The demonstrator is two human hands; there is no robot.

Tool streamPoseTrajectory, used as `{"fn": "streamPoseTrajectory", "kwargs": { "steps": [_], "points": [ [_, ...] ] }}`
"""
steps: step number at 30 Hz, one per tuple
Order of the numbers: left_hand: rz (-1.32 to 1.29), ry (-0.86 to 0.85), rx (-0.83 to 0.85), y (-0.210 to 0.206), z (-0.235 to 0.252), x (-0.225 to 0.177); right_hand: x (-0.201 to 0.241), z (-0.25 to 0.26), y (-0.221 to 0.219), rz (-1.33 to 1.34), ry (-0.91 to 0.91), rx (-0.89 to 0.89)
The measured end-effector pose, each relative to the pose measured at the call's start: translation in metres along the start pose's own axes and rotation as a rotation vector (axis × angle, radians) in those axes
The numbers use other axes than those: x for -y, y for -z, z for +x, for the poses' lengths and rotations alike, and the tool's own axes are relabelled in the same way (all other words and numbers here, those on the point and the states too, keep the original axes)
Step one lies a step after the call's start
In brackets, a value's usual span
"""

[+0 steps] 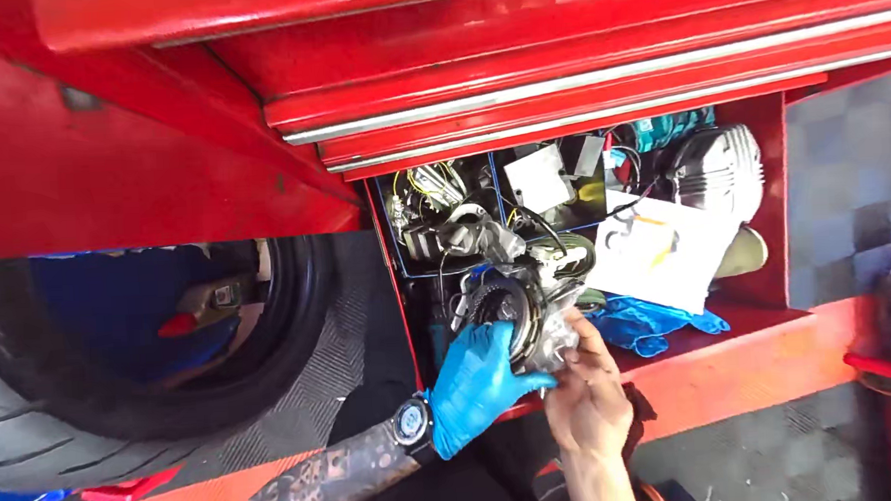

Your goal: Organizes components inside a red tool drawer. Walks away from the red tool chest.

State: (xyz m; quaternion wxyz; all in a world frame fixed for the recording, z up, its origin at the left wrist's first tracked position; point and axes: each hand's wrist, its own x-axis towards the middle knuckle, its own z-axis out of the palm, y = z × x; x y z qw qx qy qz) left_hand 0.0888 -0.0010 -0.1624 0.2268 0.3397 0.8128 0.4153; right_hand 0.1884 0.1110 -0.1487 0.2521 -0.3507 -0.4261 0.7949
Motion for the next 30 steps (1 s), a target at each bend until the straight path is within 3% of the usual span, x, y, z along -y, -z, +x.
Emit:
{"fn": "streamPoseTrajectory", "kwargs": {
  "steps": [4,7,10,13,15,18,21,25,30],
  "points": [
    [-0.002,0.069,-0.049,-0.004,0.003,0.007,0.004,0.004,0.009,-0.355,0.117,0.168],
    [0.013,-0.027,-0.092,-0.007,0.003,0.016,0.034,0.012,0.005,-0.983,0.244,0.326],
    [0.058,-0.118,-0.085,-0.008,0.001,0.021,0.097,0.031,-0.006,-1.51,0.381,0.466],
    [0.099,-0.223,-0.001,-0.004,-0.004,0.026,0.128,0.063,-0.048,-1.572,0.641,0.479],
    [0.119,-0.292,0.097,0.001,-0.008,0.03,0.113,0.097,-0.088,-1.576,0.702,0.731],
    [0.189,-0.395,0.207,-0.001,-0.015,0.036,0.048,0.149,-0.128,-1.591,0.634,1.163],
    [0.22,-0.438,0.24,-0.004,-0.016,0.04,-0.004,0.173,-0.146,-1.715,0.493,1.431],
    [0.213,-0.427,0.262,-0.002,-0.017,0.039,-0.007,0.181,-0.159,-1.995,0.281,1.509],
    [0.211,-0.457,0.333,0.005,-0.021,0.042,0.012,0.177,-0.139,-1.917,0.416,1.494]
  ]
}}
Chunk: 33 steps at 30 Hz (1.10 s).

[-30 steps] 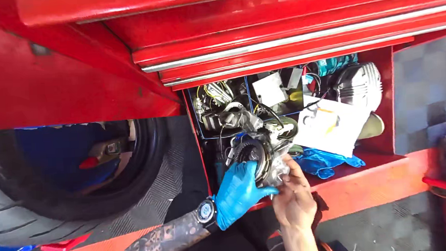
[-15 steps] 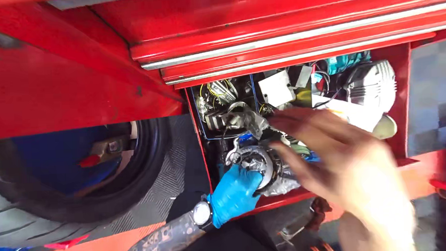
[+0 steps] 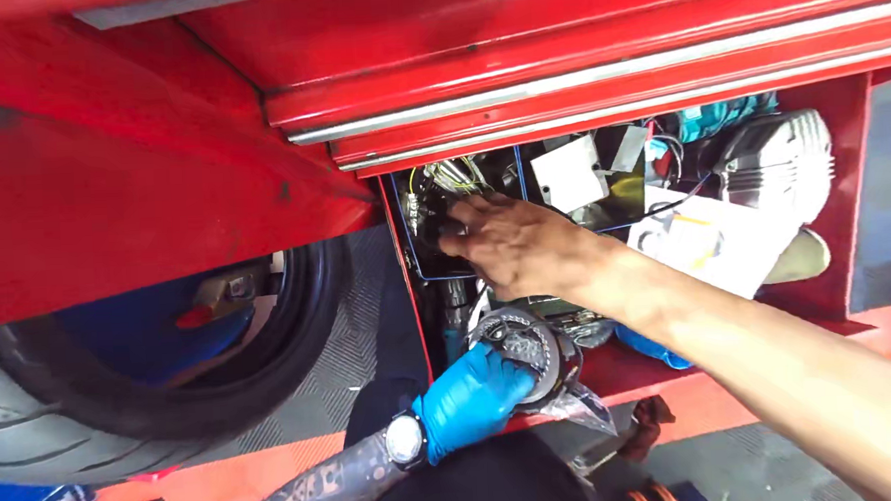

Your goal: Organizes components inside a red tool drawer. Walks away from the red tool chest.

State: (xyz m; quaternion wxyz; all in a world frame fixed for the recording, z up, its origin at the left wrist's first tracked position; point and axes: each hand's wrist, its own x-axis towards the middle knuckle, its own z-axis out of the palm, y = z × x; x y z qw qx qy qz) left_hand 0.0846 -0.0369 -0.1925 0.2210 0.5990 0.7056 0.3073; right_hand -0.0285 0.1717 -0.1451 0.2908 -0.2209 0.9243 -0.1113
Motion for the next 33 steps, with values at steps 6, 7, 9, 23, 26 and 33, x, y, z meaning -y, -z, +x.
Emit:
{"fn": "streamPoseTrajectory", "kwargs": {
  "steps": [6,7,9,23,26,33],
  "points": [
    [0.04,-0.077,-0.049,-0.004,-0.008,0.0,-0.003,-0.011,-0.008,-0.011,0.082,-0.128],
    [0.045,-0.085,-0.056,-0.005,-0.008,0.0,-0.003,-0.012,-0.007,-0.022,0.08,-0.136],
    [0.044,-0.083,-0.059,-0.005,-0.008,0.0,0.0,-0.009,-0.003,-0.042,0.045,-0.135],
    [0.063,-0.065,-0.122,-0.012,-0.009,0.0,0.023,0.045,-0.007,-0.023,-0.346,-0.401],
    [0.093,-0.052,-0.117,-0.013,-0.009,-0.002,0.033,0.054,-0.009,-0.055,-0.454,-0.367],
    [0.097,-0.041,-0.08,-0.011,-0.008,-0.003,0.034,0.001,-0.043,-0.031,-0.386,-0.456]
  ]
}}
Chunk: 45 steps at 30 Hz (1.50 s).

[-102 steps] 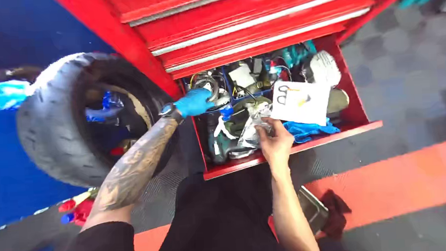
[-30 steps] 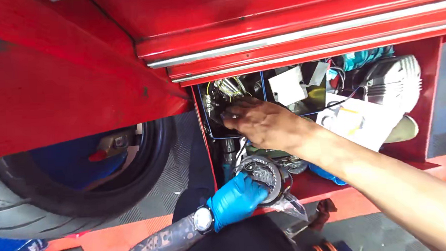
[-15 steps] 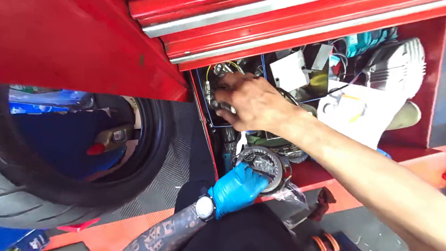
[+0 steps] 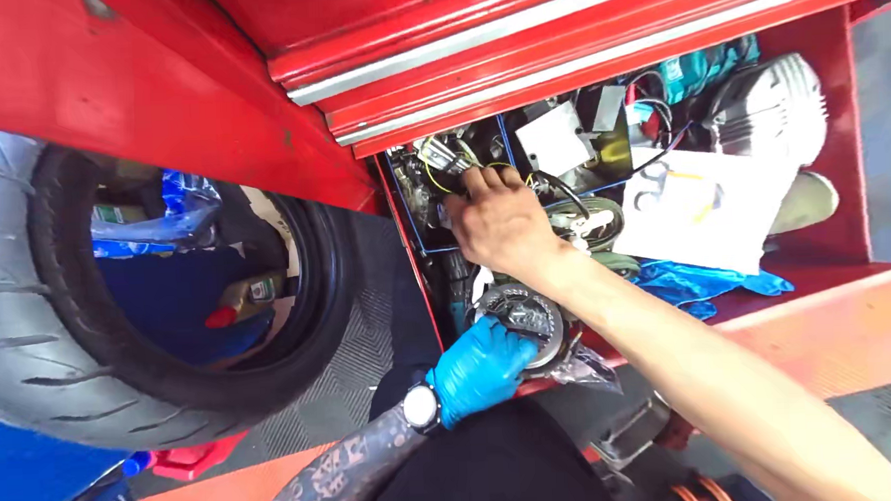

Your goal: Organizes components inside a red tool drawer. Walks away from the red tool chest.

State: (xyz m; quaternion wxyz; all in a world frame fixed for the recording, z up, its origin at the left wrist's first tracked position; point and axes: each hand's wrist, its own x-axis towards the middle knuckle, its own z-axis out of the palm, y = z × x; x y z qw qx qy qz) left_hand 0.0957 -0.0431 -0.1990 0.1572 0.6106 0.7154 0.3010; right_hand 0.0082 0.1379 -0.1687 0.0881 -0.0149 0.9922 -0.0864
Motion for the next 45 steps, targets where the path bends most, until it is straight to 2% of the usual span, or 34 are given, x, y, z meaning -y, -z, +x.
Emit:
{"fn": "streamPoseTrajectory", "kwargs": {
  "steps": [4,7,11,14,17,20,22,28,32,36,39,43,45],
  "points": [
    [-0.008,-0.008,-0.015,0.002,0.0,0.001,-0.002,0.003,0.024,0.147,-0.041,0.094],
    [-0.026,0.038,0.001,0.008,0.0,-0.004,0.006,0.015,0.036,0.231,-0.154,-0.06],
    [-0.034,0.033,0.041,0.002,-0.001,-0.001,0.023,0.041,0.007,0.122,-0.328,-0.014],
    [-0.039,0.016,0.014,-0.003,-0.003,0.002,0.037,0.05,-0.005,0.072,-0.357,0.032],
    [-0.003,-0.011,-0.027,0.001,-0.001,0.0,0.024,0.052,-0.009,0.111,-0.363,-0.052],
    [0.037,-0.009,-0.015,0.003,-0.001,-0.001,0.022,0.059,-0.007,0.117,-0.391,-0.014],
    [0.043,-0.006,-0.015,0.003,-0.001,-0.001,0.021,0.059,-0.006,0.153,-0.402,-0.058],
    [-0.001,0.005,-0.028,0.002,-0.001,-0.002,0.015,0.04,-0.005,0.249,-0.266,-0.164],
    [0.021,0.033,-0.002,0.008,0.0,-0.005,0.006,0.018,0.008,0.278,-0.081,-0.101],
    [-0.051,0.018,-0.015,0.001,-0.001,0.0,0.025,-0.004,0.02,0.235,0.077,0.04],
    [-0.065,0.017,0.001,0.003,0.0,0.001,0.028,-0.017,0.036,0.178,0.076,0.151],
    [-0.019,-0.006,-0.051,0.003,-0.001,0.0,0.016,0.003,0.049,0.131,0.008,0.022],
    [-0.009,0.007,-0.033,0.003,-0.002,-0.002,0.009,0.028,0.042,0.12,-0.064,0.065]
  ]
}}
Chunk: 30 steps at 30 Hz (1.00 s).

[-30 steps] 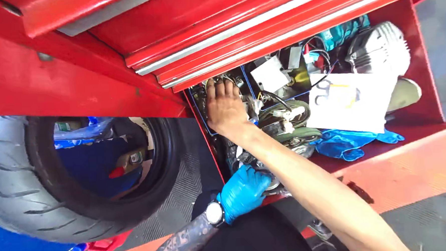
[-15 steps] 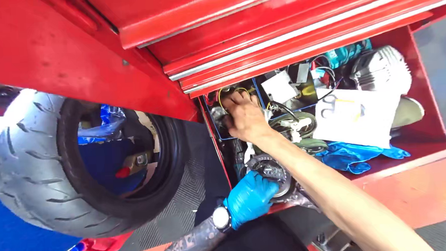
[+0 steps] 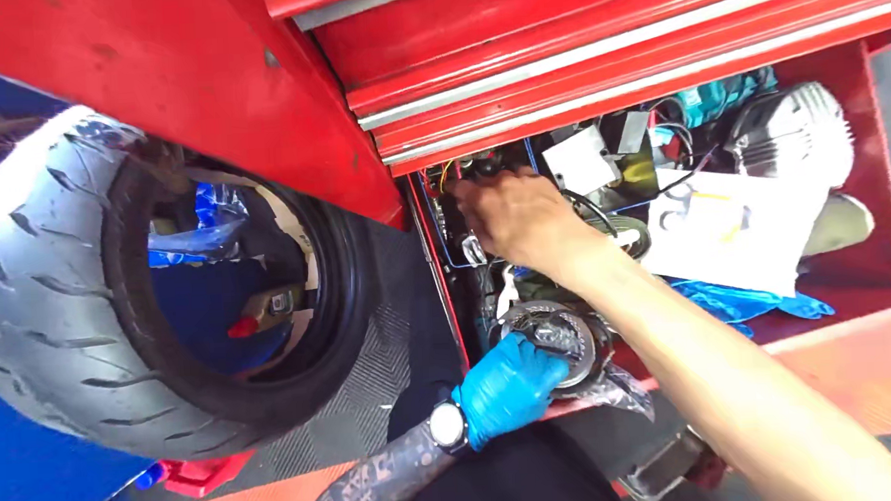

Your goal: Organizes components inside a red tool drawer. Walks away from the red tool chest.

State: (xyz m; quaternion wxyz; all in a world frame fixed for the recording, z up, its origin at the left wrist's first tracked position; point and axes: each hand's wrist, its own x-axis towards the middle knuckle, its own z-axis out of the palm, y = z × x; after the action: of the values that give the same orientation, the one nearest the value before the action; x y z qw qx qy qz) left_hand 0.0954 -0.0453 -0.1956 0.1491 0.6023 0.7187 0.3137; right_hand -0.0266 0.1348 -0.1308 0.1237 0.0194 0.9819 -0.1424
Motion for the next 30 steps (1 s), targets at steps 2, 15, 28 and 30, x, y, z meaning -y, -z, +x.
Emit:
{"fn": "streamPoseTrajectory", "kwargs": {
  "steps": [2,15,28,30],
  "points": [
    [0.008,0.003,0.017,0.001,0.001,0.0,-0.005,0.028,-0.003,-0.012,-0.064,0.105],
    [-0.006,-0.002,0.024,-0.001,0.0,0.001,-0.005,0.077,-0.028,-0.031,-0.035,0.206],
    [-0.013,0.012,0.024,0.001,0.001,0.001,0.005,0.044,-0.011,-0.136,-0.094,0.117],
    [-0.019,0.015,0.013,0.001,0.002,0.001,-0.003,0.032,-0.012,-0.192,-0.03,0.011]
  ]
}}
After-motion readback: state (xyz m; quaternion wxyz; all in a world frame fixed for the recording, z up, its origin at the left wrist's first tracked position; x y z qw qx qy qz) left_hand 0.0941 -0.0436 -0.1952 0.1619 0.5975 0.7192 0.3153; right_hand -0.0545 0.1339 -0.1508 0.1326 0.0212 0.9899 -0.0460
